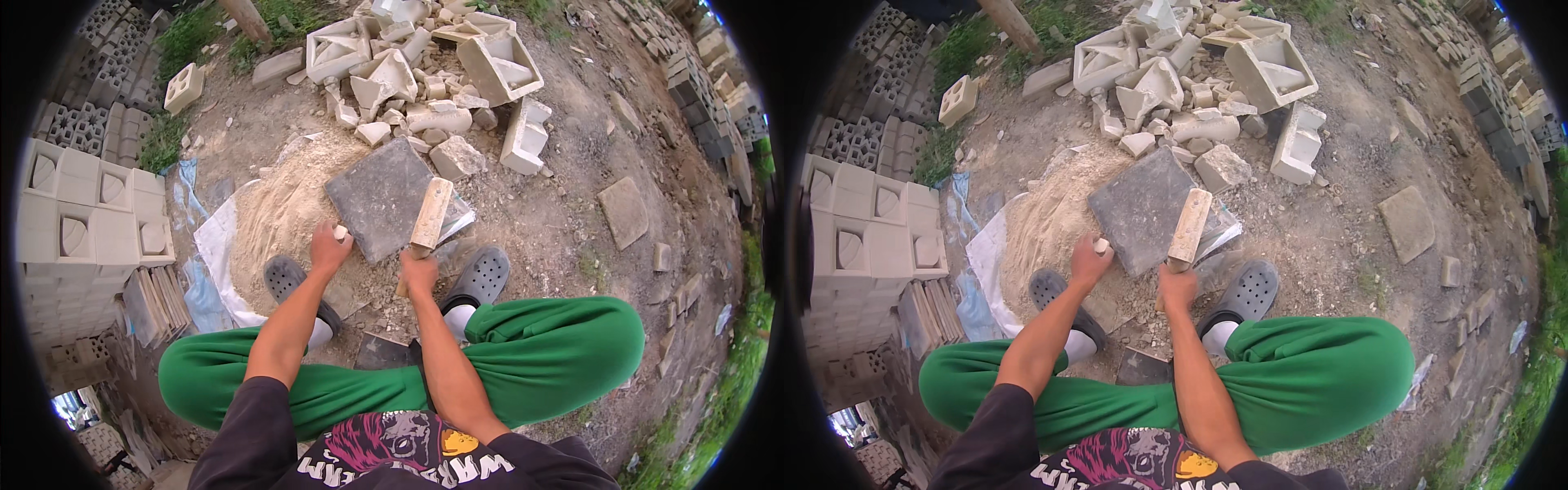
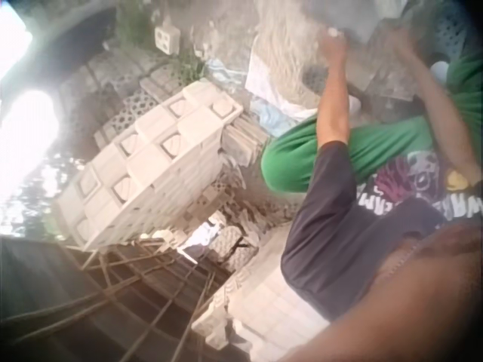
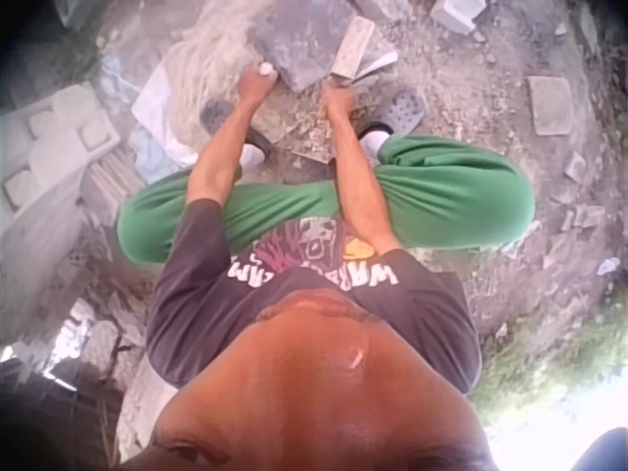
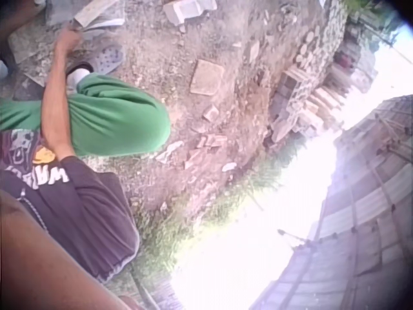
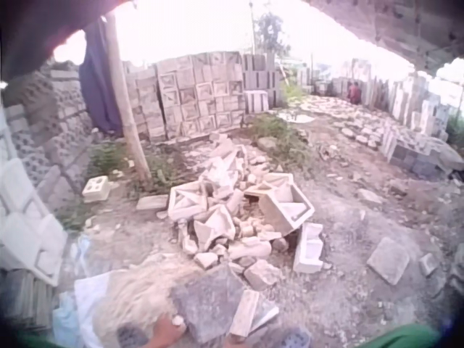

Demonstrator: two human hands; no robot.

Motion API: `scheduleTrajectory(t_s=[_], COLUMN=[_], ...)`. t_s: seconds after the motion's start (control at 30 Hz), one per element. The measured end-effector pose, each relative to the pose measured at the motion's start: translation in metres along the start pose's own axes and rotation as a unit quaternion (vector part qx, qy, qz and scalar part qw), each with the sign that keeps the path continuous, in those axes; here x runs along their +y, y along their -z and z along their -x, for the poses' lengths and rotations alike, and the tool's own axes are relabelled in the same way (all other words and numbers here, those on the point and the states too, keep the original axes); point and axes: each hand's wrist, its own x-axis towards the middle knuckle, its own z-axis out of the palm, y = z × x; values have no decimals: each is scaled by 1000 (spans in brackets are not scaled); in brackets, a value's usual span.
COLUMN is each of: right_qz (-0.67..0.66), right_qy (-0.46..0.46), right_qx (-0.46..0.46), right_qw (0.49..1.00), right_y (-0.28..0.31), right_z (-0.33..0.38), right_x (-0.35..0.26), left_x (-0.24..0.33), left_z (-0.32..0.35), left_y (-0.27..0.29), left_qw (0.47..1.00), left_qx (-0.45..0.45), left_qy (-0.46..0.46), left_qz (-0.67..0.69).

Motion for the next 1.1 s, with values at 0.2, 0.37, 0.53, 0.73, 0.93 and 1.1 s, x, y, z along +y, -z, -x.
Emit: scheduleTrajectory(t_s=[0.2, 0.37, 0.53, 0.73, 0.93, 1.1], right_qz=[-27, -33, -58, -40, -120, -132], right_qy=[-54, -49, -41, -14, -75, -91], right_qx=[-44, -41, -11, 25, -14, -6], right_qw=[997, 997, 997, 999, 990, 987], right_y=[3, 7, 10, -3, -13, -12], right_z=[8, 6, 13, 11, 19, 23], right_x=[-17, -20, -25, -10, -13, -24], left_x=[-5, 40, 88, 116, 97, 75], left_z=[15, -20, -93, -187, -267, -309], left_y=[-12, -6, 0, -20, -49, -52], left_qw=[988, 982, 976, 959, 968, 915], left_qx=[69, 82, -21, -40, 141, 224], left_qy=[97, 101, 143, 184, 118, 254], left_qz=[102, 136, 165, 211, 173, 219])
